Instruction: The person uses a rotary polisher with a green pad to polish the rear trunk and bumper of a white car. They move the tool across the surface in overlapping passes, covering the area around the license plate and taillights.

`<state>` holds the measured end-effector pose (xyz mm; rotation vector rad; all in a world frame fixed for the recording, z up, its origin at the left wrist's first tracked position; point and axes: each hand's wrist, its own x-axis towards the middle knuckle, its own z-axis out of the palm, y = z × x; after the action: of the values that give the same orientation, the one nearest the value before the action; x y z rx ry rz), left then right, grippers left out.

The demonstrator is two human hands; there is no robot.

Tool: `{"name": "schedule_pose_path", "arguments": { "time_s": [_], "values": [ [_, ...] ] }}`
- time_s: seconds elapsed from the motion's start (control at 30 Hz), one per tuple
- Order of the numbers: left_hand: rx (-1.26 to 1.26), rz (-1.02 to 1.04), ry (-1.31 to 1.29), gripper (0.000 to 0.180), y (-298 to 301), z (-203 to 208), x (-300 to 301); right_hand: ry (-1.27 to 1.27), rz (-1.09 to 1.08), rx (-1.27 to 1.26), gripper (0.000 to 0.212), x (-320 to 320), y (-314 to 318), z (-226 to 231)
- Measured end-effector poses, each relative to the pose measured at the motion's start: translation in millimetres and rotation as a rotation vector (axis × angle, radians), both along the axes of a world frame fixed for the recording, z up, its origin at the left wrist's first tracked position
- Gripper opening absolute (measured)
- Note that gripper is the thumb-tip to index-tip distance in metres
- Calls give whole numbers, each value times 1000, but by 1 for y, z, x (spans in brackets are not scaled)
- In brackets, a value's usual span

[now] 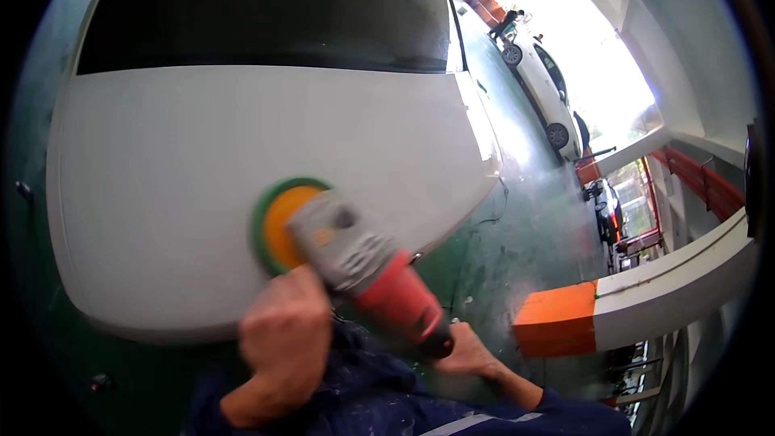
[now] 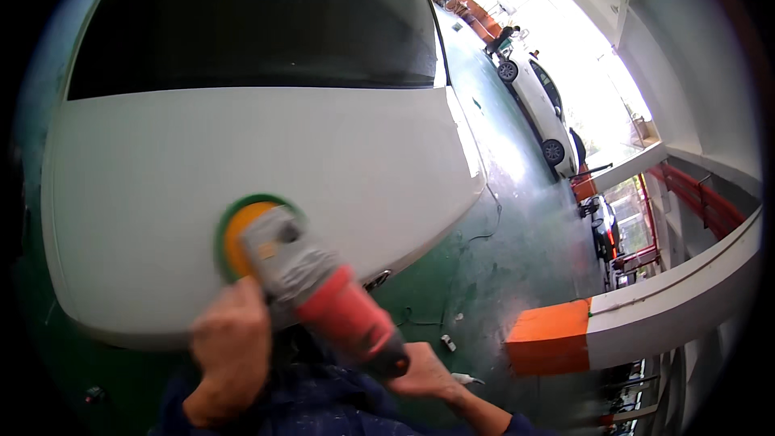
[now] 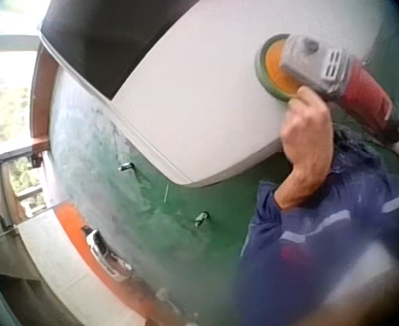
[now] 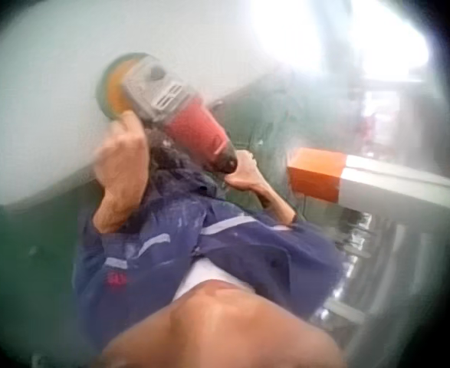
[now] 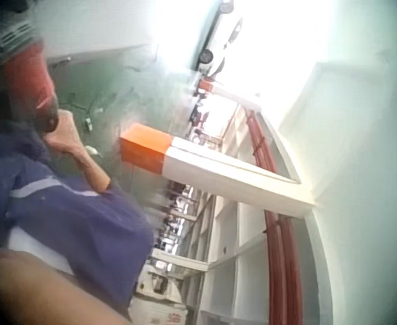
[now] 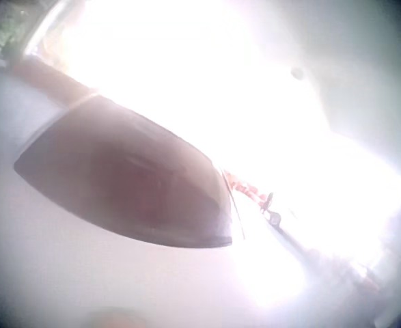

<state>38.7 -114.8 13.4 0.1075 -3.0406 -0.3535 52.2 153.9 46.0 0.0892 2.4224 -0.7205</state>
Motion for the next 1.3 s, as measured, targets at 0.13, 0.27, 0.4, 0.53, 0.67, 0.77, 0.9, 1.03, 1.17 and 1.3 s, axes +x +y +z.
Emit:
{"name": "schedule_pose_path", "arguments": {
  "time_s": [0.13,0.27,0.4,0.53,0.67,0.77,0.9,1.03,1.17,1.3],
  "values": [
    [-103,305,21,18,-96,-15,105,-111,363,-111,37,12,-64,-22],
    [218,503,166,22,-101,-57,110,-95,439,-242,40,24,-75,-50],
    [189,534,170,18,-94,-58,115,-75,511,-237,41,33,-70,-62],
    [55,338,175,6,-32,-39,87,-18,333,-263,41,37,-2,-49],
    [43,-79,72,9,90,-46,9,77,8,-157,29,44,105,-52],
    [131,-201,50,4,165,-28,-15,20,-276,-209,22,60,163,-59],
    [88,-230,97,5,209,-47,-18,53,-428,-233,15,66,183,-109],
    [-40,-177,71,4,162,-62,35,220,-275,-437,23,91,128,-161],
    [-8,-123,43,8,45,-87,99,330,-161,-562,19,130,27,-210],
    [53,-46,7,24,-69,-106,163,327,-82,-571,23,173,-77,-256]
  ]
}}
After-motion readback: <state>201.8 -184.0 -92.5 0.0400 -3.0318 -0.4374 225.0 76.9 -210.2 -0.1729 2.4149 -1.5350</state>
